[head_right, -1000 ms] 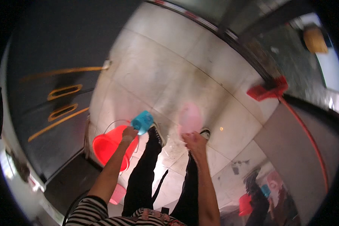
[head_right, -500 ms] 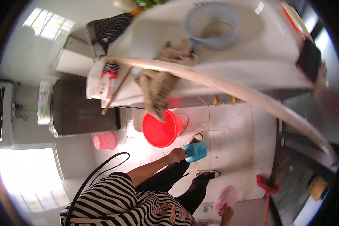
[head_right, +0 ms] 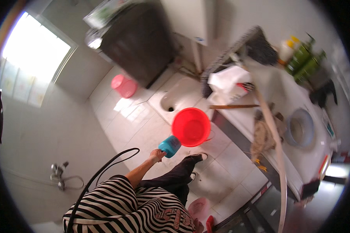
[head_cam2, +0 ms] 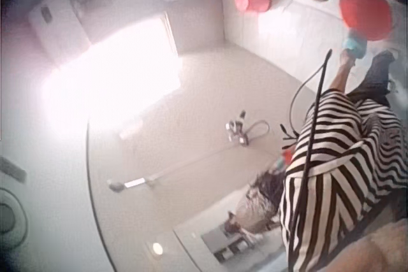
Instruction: The person sweeps the bathroom floor with a broom, then picks up several bottles and a red bucket. They carry the bucket outside, fill it with water from a tap, and return inside.
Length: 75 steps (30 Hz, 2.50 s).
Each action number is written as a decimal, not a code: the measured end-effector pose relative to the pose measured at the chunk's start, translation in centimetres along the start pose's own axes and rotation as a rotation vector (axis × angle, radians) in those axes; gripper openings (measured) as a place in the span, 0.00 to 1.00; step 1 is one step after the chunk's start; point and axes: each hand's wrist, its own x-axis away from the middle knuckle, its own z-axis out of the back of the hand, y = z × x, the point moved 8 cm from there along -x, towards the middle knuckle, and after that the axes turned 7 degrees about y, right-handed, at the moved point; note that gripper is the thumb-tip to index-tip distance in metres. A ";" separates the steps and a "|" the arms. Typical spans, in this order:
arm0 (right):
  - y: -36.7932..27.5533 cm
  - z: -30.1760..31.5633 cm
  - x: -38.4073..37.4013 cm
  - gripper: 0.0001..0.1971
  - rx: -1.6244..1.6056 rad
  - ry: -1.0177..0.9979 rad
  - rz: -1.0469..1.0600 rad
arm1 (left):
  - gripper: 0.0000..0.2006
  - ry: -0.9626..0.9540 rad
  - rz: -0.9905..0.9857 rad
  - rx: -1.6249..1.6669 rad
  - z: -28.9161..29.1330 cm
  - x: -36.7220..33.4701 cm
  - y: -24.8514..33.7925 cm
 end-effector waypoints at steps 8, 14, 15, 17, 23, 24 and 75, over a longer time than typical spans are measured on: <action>-3.1 1.6 0.7 0.20 0.756 -0.138 0.670 | 0.21 0.066 0.510 0.476 5.6 9.2 -19.5; -11.4 -3.7 -1.0 0.21 0.925 -0.249 0.369 | 0.19 0.114 0.774 0.657 6.1 12.9 -34.8; -13.4 -5.2 -0.8 0.21 0.962 -0.264 0.406 | 0.19 0.132 0.800 0.711 6.7 13.5 -36.3; -17.1 -9.5 -0.4 0.22 1.028 -0.304 0.483 | 0.19 0.168 0.880 0.812 6.1 13.7 -40.8; -25.0 -18.7 -0.7 0.18 1.124 -0.294 0.511 | 0.21 0.152 0.978 0.962 9.3 10.7 -46.1; -26.4 -20.8 -1.1 0.17 1.098 -0.290 0.508 | 0.21 0.116 0.947 0.949 9.6 9.7 -47.0; -15.2 -142.0 12.6 0.25 1.156 -1.202 1.281 | 0.20 0.366 1.381 2.123 6.3 -23.3 -67.1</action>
